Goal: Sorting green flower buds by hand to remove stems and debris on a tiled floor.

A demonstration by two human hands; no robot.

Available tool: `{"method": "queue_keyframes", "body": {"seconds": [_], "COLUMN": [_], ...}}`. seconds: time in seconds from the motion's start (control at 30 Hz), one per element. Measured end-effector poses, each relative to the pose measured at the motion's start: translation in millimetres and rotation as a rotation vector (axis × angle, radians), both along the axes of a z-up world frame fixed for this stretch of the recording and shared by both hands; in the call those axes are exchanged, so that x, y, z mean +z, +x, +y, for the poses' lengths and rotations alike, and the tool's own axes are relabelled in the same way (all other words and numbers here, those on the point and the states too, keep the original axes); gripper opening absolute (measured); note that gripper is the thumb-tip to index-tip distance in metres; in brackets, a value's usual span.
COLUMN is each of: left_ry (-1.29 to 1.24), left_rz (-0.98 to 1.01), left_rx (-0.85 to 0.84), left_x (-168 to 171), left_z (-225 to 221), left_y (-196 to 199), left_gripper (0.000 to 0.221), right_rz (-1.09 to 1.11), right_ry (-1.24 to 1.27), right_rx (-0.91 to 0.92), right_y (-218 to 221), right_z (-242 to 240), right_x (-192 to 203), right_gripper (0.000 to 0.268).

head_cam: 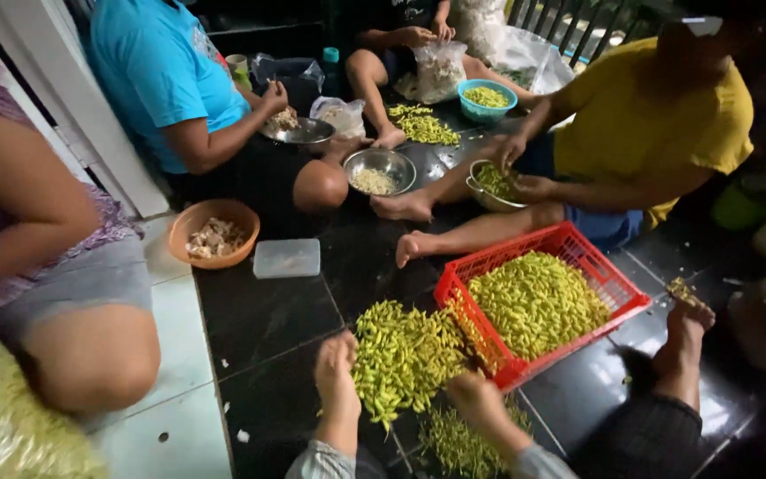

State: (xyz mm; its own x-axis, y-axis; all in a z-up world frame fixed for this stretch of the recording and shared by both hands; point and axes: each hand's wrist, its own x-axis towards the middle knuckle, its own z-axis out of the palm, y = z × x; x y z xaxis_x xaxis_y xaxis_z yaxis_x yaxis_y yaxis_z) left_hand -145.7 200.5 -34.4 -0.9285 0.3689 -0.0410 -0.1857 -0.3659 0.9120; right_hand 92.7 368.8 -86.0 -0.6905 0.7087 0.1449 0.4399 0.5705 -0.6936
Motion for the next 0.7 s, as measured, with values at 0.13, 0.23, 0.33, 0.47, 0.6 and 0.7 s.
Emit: {"method": "queue_keyframes", "body": {"seconds": [0.13, 0.23, 0.33, 0.47, 0.6, 0.7], "left_ry": [0.053, 0.149, 0.014, 0.016, -0.046, -0.101], "left_rz": [-0.661, -0.533, -0.649, -0.664, -0.623, -0.562], "left_rx": [-0.193, -0.089, -0.182, -0.233, -0.245, -0.264], "left_x": [-137, -119, -122, -137, -129, -121], "left_z": [40, 37, 42, 42, 44, 44], "left_y": [-53, -56, -53, -62, -57, -53], "left_gripper": [0.020, 0.021, 0.025, 0.025, 0.025, 0.024], "right_rz": [-0.263, -0.211, -0.396, -0.595, -0.628, -0.611], "right_ry": [0.065, 0.325, 0.292, 0.308, 0.309, 0.287], "right_rx": [0.196, 0.076, 0.034, 0.029, -0.014, -0.057], "right_y": [-69, -122, -149, -170, -173, -170], "right_z": [21, 37, 50, 56, 41, 48], "right_x": [-67, -88, -99, -136, -152, -168], "right_gripper": [0.015, 0.013, 0.021, 0.029, 0.024, 0.029]}}
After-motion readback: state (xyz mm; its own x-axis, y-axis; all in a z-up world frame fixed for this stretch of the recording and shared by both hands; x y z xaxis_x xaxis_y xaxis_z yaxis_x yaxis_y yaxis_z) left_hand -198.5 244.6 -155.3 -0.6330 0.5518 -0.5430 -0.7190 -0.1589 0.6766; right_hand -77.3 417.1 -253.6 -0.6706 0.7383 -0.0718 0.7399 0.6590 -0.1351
